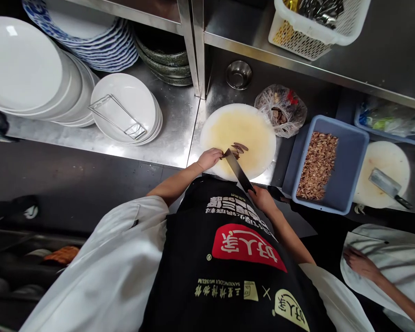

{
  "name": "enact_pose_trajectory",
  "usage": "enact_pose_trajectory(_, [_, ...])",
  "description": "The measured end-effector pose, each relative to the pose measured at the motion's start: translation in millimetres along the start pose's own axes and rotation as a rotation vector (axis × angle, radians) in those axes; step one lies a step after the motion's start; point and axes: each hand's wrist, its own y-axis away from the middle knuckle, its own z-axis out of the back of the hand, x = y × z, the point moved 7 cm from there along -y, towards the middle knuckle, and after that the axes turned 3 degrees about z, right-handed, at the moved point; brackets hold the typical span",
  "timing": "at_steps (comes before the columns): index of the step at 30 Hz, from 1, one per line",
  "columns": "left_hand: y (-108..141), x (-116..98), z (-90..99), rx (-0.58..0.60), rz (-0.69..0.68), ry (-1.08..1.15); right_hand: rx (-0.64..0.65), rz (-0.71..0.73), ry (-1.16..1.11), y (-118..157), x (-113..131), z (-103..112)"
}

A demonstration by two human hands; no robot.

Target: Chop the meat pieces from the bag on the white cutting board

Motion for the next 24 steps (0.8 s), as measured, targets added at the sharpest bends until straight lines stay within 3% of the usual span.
enact_pose_trajectory(4, [1,5,-0.2,-0.022,-0.036,0.002,0.020,-0.063,0.070,5,2,11])
enact_pose_trajectory(11, [2,8,-9.9,0.003,0.008,0.016,-0.014,-0.077,0.154,-17,48,35])
enact_pose_trajectory(17, [3,8,-11.7,0.031,0.066,0.059,0.052,-0.048,0.201,-12,43,43])
enact_pose_trajectory(24, [1,21,-7.6,-0.055,0.146,0.080,0.033,-0.049,0.148,-72,65,34])
